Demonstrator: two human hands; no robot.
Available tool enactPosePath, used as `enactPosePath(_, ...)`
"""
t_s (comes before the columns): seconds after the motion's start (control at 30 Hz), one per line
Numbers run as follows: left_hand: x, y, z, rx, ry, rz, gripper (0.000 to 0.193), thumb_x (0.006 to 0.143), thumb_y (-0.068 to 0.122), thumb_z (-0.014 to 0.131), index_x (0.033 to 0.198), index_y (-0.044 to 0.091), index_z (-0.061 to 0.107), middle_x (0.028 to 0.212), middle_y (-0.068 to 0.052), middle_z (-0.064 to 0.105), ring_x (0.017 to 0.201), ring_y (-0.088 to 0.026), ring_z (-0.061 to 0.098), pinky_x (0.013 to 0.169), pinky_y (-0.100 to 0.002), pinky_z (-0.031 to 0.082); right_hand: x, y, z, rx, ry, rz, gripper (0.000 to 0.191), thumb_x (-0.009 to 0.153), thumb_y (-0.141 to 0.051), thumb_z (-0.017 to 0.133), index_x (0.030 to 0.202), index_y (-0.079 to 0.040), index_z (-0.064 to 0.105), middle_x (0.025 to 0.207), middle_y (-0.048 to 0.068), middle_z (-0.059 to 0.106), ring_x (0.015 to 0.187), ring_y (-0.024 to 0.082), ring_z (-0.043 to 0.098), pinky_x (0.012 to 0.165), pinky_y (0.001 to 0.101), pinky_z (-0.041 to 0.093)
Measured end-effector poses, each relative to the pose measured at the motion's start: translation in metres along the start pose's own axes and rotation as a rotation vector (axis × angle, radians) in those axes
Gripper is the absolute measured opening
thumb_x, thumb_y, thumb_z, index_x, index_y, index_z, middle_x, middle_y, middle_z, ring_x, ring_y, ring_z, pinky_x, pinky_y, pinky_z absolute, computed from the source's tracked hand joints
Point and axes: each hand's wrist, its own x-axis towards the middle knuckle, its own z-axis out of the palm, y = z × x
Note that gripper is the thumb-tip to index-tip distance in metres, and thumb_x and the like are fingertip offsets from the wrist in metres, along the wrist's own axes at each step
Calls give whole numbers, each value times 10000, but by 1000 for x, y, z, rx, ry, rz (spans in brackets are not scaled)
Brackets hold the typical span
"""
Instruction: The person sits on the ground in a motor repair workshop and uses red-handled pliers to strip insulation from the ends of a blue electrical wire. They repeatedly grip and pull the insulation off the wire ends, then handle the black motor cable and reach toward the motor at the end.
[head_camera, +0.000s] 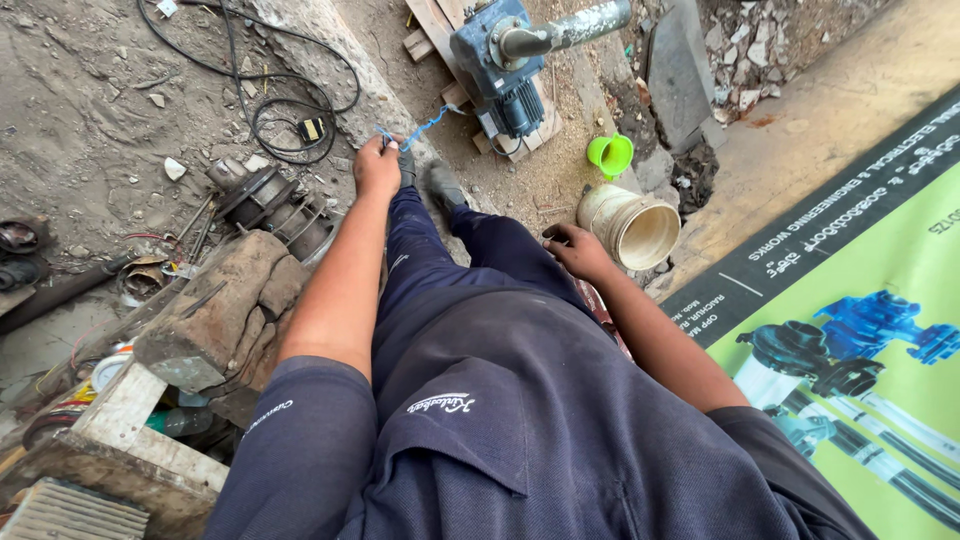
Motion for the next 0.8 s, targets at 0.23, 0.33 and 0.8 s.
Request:
enactPosePath(0.23,-28,-16,-17,-95,81,-20,125,933,169,720,1040,126,769,822,0,738,746,-108,684,711,-289,525,-1,16,-11,-81,-25,-22,331,920,-274,699,1177,-66,712,931,121,767,768,193,739,750,345,579)
enactPosePath(0.33,-40,-24,-21,-118,171,-18,116,901,131,758,1009,95,782,860,-1,748,778,-105,678,739,-275,537,-3,37,-19,-74,-41,1,337,921,-297,707,1169,-67,710,957,125,766,781,184,746,748,343,588)
enactPosePath(0.8,-258,-95,-63,-91,495,-192,290,879,304,794,1046,87,696,974,-58,744,904,-199,689,853,-374,537,-18,106,-85,-74,-120,-12,338,903,-253,736,1164,-39,717,946,96,772,747,172,726,660,343,597)
